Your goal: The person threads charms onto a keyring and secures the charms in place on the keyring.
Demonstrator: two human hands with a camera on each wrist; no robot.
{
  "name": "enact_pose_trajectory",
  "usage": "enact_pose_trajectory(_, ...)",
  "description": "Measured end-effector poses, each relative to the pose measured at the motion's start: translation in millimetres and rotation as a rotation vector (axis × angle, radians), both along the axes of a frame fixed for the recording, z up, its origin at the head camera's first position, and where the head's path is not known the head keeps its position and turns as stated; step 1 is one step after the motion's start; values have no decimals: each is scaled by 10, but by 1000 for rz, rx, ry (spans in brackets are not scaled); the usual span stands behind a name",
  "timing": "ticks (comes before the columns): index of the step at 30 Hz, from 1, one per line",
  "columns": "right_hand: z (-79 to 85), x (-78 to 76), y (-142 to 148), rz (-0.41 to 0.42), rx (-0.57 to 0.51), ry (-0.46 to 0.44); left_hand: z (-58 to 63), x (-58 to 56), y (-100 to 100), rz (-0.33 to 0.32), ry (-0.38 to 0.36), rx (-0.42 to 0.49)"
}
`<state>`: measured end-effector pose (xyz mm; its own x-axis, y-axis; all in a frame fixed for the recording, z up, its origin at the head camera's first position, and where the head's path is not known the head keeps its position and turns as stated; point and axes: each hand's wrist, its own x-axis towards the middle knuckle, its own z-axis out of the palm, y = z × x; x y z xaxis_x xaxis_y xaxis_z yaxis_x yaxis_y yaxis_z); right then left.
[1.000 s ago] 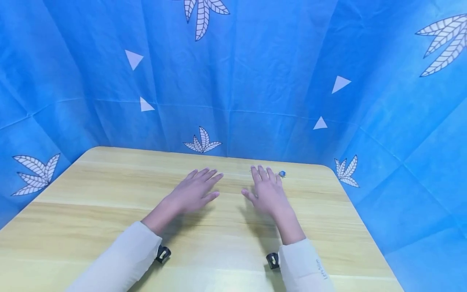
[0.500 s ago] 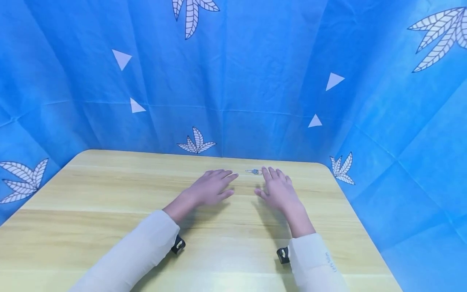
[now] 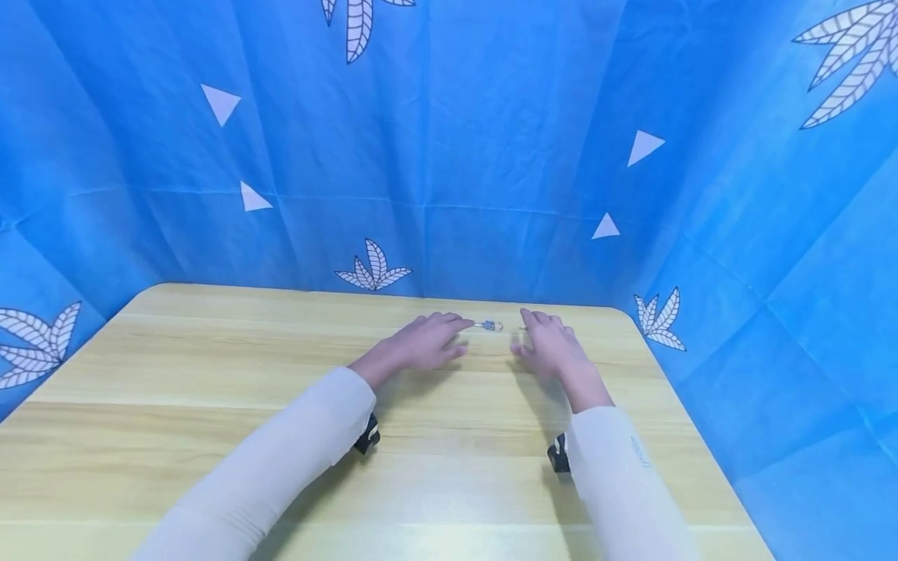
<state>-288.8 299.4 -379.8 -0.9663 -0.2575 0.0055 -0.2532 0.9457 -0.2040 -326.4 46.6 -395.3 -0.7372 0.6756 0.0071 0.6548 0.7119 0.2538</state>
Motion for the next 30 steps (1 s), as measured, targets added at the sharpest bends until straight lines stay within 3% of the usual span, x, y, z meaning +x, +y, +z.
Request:
enact_pose_trajectory(9, -31, -259, 150, -18, 65, -38, -24, -261, 289, -39, 8, -30)
enact_pose_trajectory(16, -142, -409, 230, -36, 65, -76, -133, -392, 463, -52, 0, -21)
enact_pose_trajectory(23, -271, -499, 292, -54, 27, -83, -217, -460, 555, 11, 0, -19)
enact_pose_trajectory(30, -320, -544, 332, -64, -14, -100, -267, -476, 655, 58, 44, -52)
